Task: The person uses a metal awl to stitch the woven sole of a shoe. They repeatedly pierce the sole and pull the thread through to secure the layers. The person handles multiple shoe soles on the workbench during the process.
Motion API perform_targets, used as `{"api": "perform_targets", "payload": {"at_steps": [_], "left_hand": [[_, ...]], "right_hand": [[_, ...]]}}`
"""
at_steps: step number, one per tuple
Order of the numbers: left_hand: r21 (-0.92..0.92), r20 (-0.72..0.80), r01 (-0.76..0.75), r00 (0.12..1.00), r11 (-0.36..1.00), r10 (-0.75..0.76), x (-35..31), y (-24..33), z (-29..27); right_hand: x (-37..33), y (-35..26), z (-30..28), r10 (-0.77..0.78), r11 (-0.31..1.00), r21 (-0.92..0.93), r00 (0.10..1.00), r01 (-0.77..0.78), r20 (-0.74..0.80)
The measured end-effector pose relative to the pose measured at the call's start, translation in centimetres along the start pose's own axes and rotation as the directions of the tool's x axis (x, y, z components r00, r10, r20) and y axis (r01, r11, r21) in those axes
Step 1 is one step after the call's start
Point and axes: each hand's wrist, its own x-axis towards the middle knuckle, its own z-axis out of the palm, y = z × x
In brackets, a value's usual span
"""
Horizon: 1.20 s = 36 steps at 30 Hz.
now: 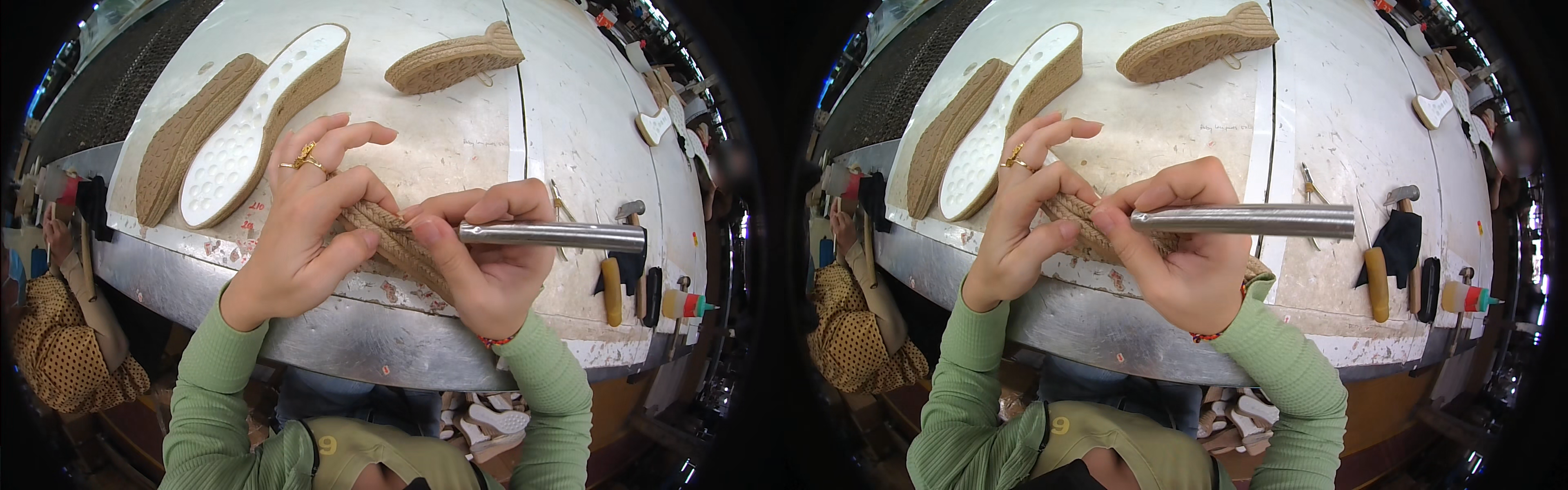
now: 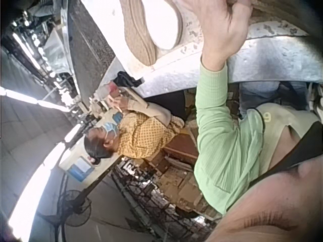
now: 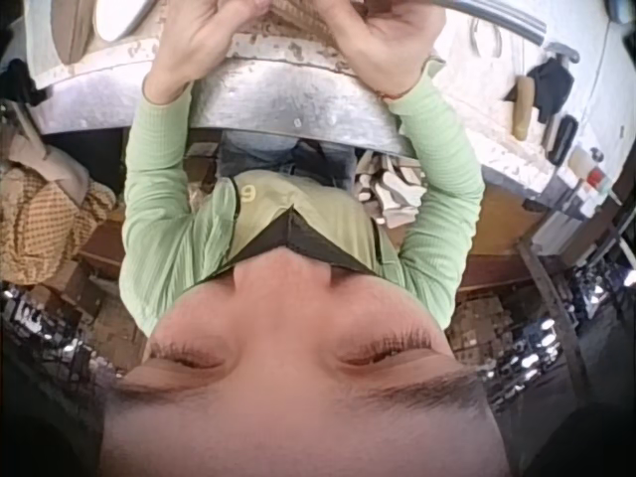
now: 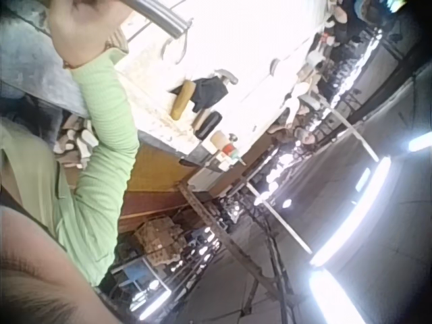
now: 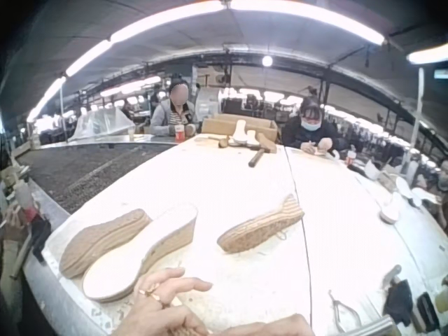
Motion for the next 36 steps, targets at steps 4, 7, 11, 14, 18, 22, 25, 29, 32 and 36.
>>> {"api": "perform_targets", "payload": {"at_steps": [4,7,11,14,18,22,25,29,32,36], "left_hand": [[-0.012,-0.006,0.007,1.0,1.0,-0.007,0.0,0.07,0.04],[-0.055,-0.039,-0.009,0.999,0.998,0.007,0.0,0.13,0.16],[-0.047,-0.035,-0.004,0.999,0.999,0.002,-0.06,0.14,0.13],[-0.035,-0.042,-0.002,0.999,0.999,0.0,-0.04,0.2,0.25],[-0.027,-0.06,-0.019,0.998,0.999,0.017,-0.04,0.19,0.29],[-0.032,-0.064,-0.014,0.998,0.999,0.012,-0.04,0.17,0.31],[-0.024,-0.077,-0.019,0.997,1.0,0.017,-0.04,0.17,0.3],[-0.027,-0.079,-0.029,0.996,0.999,0.027,-0.1,0.14,0.31],[-0.025,-0.082,-0.029,0.996,0.999,0.027,-0.1,0.12,0.43],[-0.029,-0.088,-0.032,0.996,0.999,0.03,0.0,0.14,0.33]], "right_hand": [[-0.01,0.1,0.18,-0.002,1.0,-0.004,1.0,0.003,0.015],[-0.09,0.13,0.26,-0.023,0.998,-0.055,1.0,0.023,0.004],[-0.16,-0.26,-0.06,-0.061,0.96,-0.262,0.99,0.094,0.13],[-0.29,-0.29,0.19,-0.077,0.952,-0.286,0.989,0.11,0.124],[-0.19,0.21,0.66,-0.066,0.994,-0.091,0.998,0.065,-0.009],[-0.17,0.52,0.73,-0.095,0.992,-0.085,0.995,0.091,-0.041],[-0.41,0.31,0.43,-0.085,0.985,-0.149,0.996,0.088,0.025],[-0.34,0.14,0.8,-0.158,0.962,-0.216,0.986,0.167,0.058],[-0.24,0.29,0.62,-0.197,0.935,-0.275,0.973,0.224,0.124],[-0.25,0.19,0.45,-0.157,0.962,-0.203,0.98,0.18,0.124]]}}
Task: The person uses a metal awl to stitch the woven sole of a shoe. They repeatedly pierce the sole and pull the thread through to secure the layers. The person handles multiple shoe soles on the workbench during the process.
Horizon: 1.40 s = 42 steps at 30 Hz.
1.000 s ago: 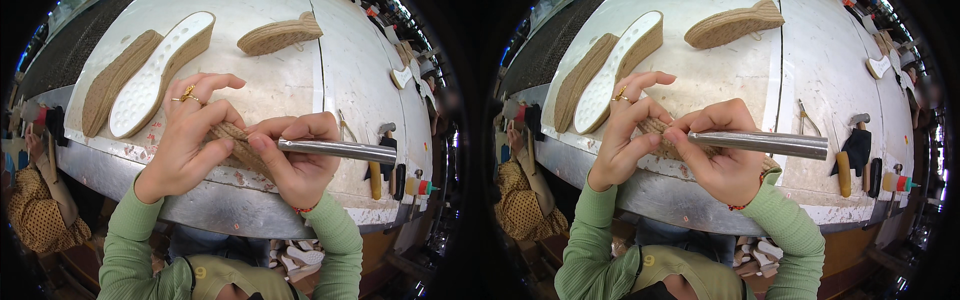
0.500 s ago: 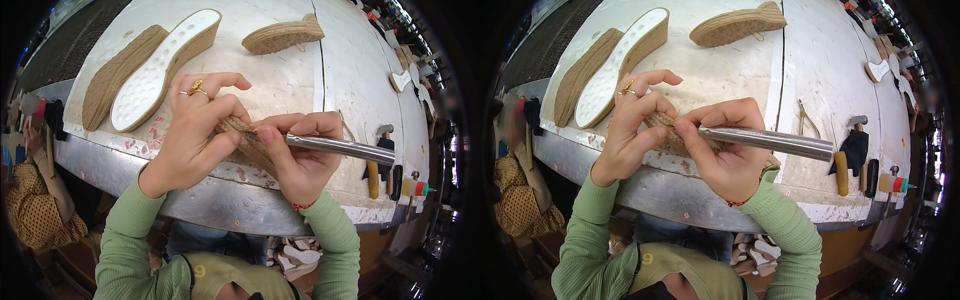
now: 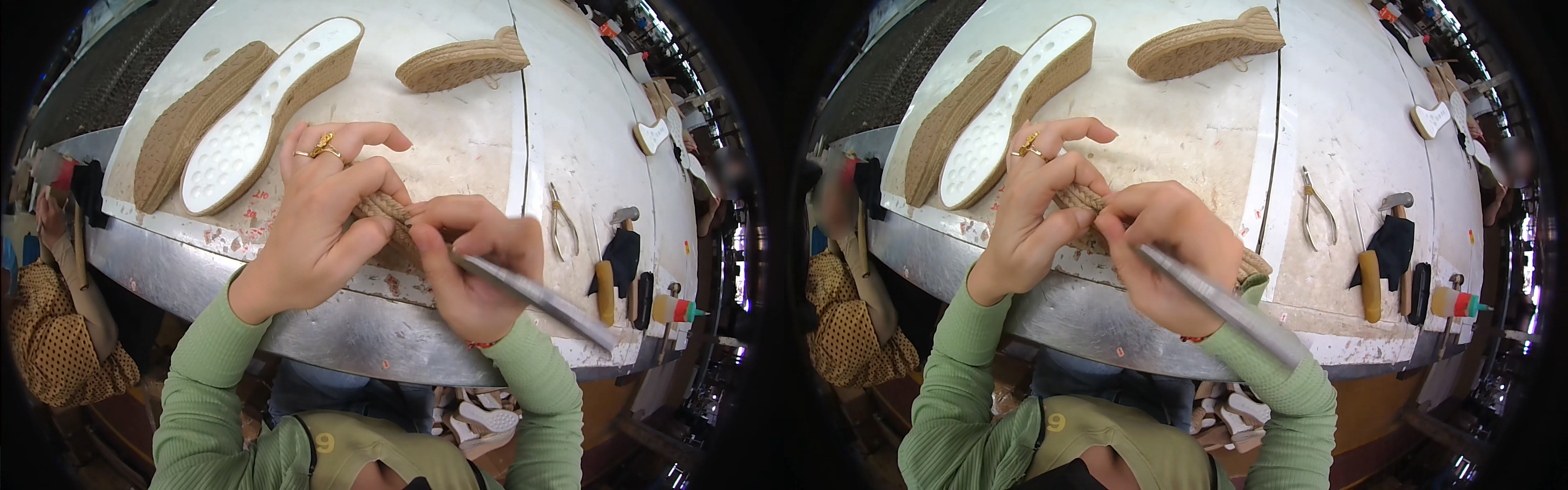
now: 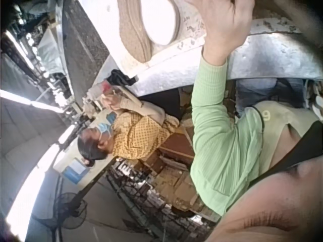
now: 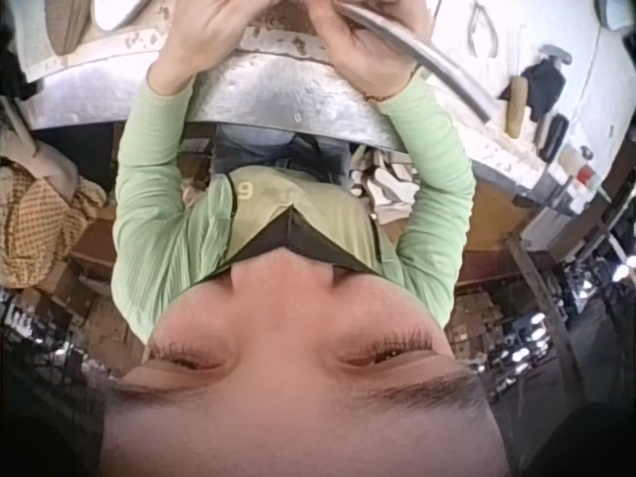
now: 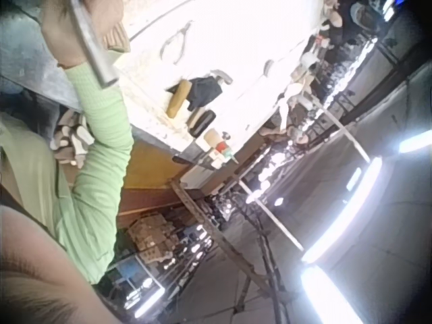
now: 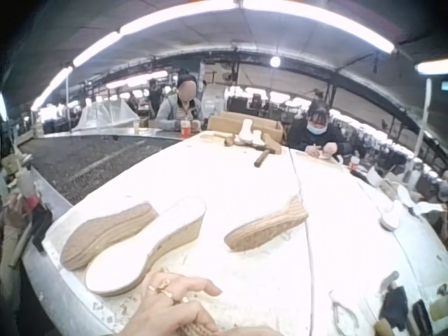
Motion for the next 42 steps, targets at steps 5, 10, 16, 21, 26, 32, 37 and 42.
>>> {"api": "perform_targets", "payload": {"at_steps": [5,10,16,21,26,32,37,42], "left_hand": [[0.015,-0.01,-0.01,1.0,1.0,0.011,0.09,0.1,0.03],[0.02,-0.006,-0.003,1.0,1.0,0.003,0.01,0.07,0.16],[-0.003,0.0,0.0,1.0,1.0,0.0,-0.01,-0.12,0.09],[0.006,0.021,0.003,1.0,1.0,-0.004,0.12,0.05,-0.18],[0.014,0.016,0.011,1.0,1.0,-0.011,-0.01,0.04,-0.05],[-0.004,-0.002,0.042,0.999,0.999,-0.042,-0.1,-0.03,0.39],[0.062,0.042,0.021,0.999,0.998,-0.024,0.05,0.12,-0.11],[-0.012,0.057,-0.003,0.998,1.0,0.003,0.17,-0.09,-0.44]], "right_hand": [[-0.29,0.01,-0.15,0.164,0.966,0.214,0.983,-0.144,-0.083],[-0.26,0.06,0.09,0.103,0.989,0.118,0.992,-0.094,-0.073],[0.53,0.04,0.03,-0.167,0.952,-0.247,0.982,0.183,0.086],[-0.2,-0.08,-0.01,0.176,0.967,0.206,0.978,-0.151,-0.109],[-0.19,-0.15,0.26,0.202,0.959,0.227,0.971,-0.17,-0.128],[0.03,-0.29,-0.21,-0.094,0.955,-0.267,0.986,0.129,0.141],[-0.1,-0.1,0.05,0.167,0.974,0.173,0.981,-0.148,-0.098],[-0.13,0.08,0.19,0.193,0.958,0.237,0.974,-0.161,-0.117]]}}
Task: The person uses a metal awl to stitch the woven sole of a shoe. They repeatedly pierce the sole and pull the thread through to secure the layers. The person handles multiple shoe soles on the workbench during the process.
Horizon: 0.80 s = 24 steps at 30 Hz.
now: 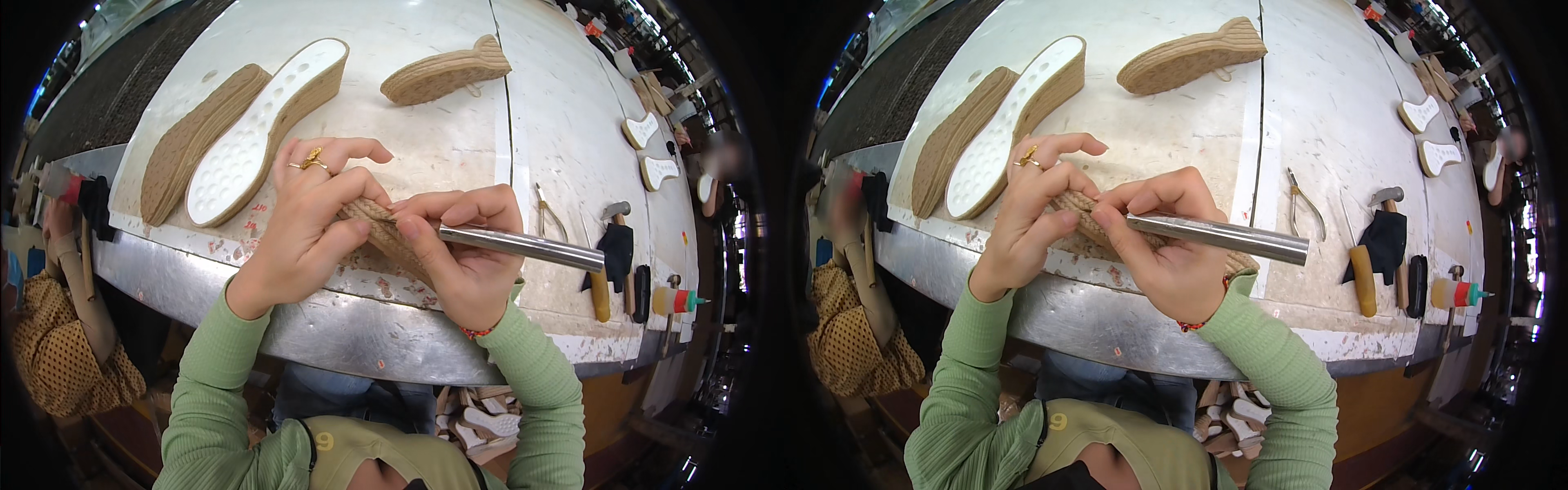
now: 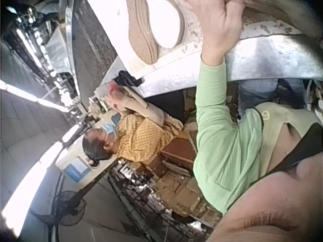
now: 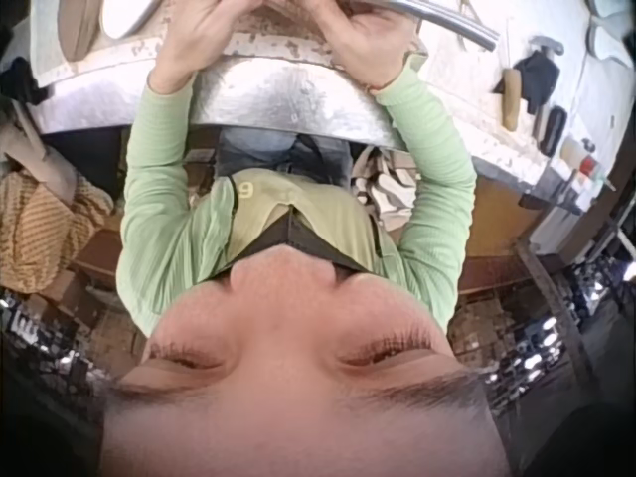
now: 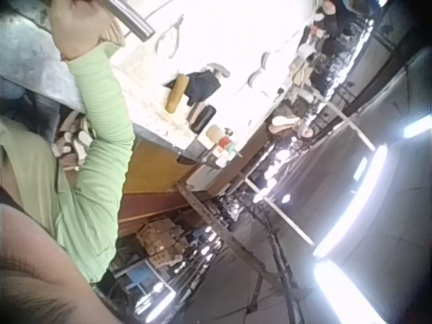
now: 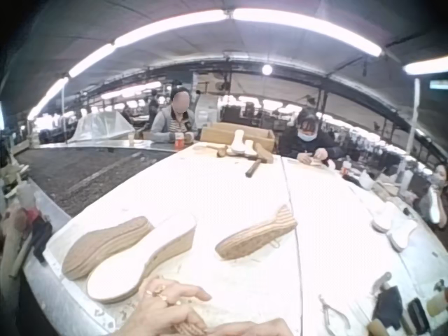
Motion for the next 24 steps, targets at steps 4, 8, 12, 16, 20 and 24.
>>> {"api": "perform_targets", "payload": {"at_steps": [4,8,12,16,20,24], "left_hand": [[-0.007,-0.021,0.003,1.0,1.0,-0.003,-0.1,0.2,0.1],[-0.006,-0.027,0.017,0.999,1.0,-0.017,-0.2,0.1,0.3],[-0.008,-0.039,0.012,0.999,1.0,-0.012,-0.2,0.1,0.5],[0.001,-0.038,0.008,0.999,1.0,-0.008,-0.2,-0.1,0.3],[0.046,-0.073,0.003,0.997,0.999,0.0,0.0,0.2,0.9],[0.049,-0.113,0.016,0.994,0.999,-0.011,-0.1,0.3,1.3]], "right_hand": [[0.0,0.0,0.2,-0.004,1.0,-0.028,1.0,0.005,0.015],[-0.2,0.0,0.3,-0.127,0.969,-0.206,0.99,0.138,0.067],[0.2,0.3,0.7,-0.321,0.862,-0.361,0.934,0.356,0.154],[0.5,-0.4,-0.3,0.118,0.993,0.01,0.993,-0.118,-0.017],[1.5,-0.6,-1.1,0.259,0.924,0.317,0.96,-0.214,-0.109],[1.3,-0.3,-1.1,0.269,0.923,0.303,0.961,-0.238,-0.065]]}}
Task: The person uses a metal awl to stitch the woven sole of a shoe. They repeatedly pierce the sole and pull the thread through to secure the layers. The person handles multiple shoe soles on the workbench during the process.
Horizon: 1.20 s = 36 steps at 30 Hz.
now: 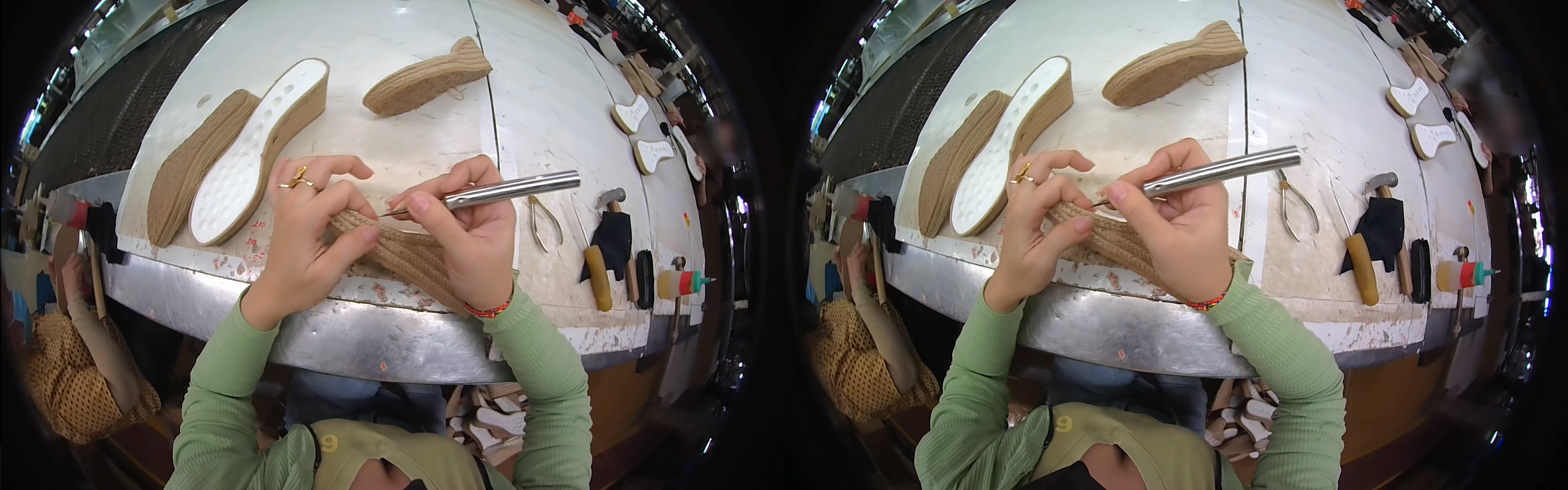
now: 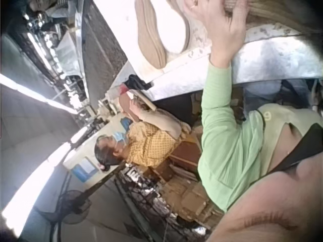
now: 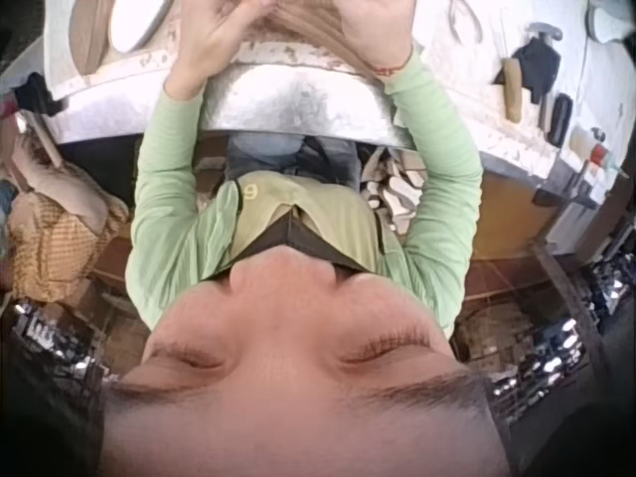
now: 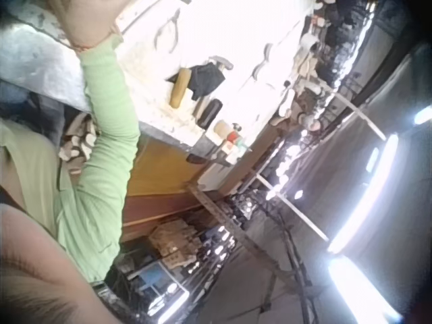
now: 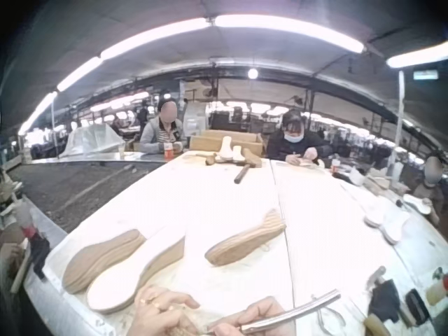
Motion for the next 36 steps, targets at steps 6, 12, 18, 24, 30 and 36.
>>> {"api": "perform_targets", "payload": {"at_steps": [6,12,18,24,30,36], "left_hand": [[-0.015,-0.086,-0.041,0.996,0.999,0.039,-0.1,-0.4,0.9],[-0.039,-0.058,0.011,0.998,0.999,-0.014,0.1,-0.3,0.5],[0.093,-0.051,-0.043,0.998,0.995,0.048,-0.1,0.0,0.4],[0.152,-0.07,0.017,0.998,0.988,-0.006,-0.1,0.7,0.8],[0.111,-0.075,0.031,0.997,0.993,-0.023,-0.2,0.7,0.9],[0.071,-0.088,0.046,0.995,0.996,-0.039,-0.1,1.0,1.1]], "right_hand": [[0.6,-1.7,-0.7,0.209,0.961,0.196,0.977,-0.196,-0.044],[0.8,-7.5,-0.9,-0.019,0.993,0.114,0.997,0.028,-0.079],[-1.2,-5.0,-1.1,-0.116,0.981,-0.156,0.993,0.114,-0.005],[-2.4,-1.2,-1.0,-0.031,0.918,-0.395,0.999,0.042,0.035],[-2.5,-0.4,-0.9,-0.084,0.886,-0.45,0.994,0.109,0.074],[-2.8,0.1,-0.5,-0.193,0.84,-0.499,0.977,0.213,0.093]]}}
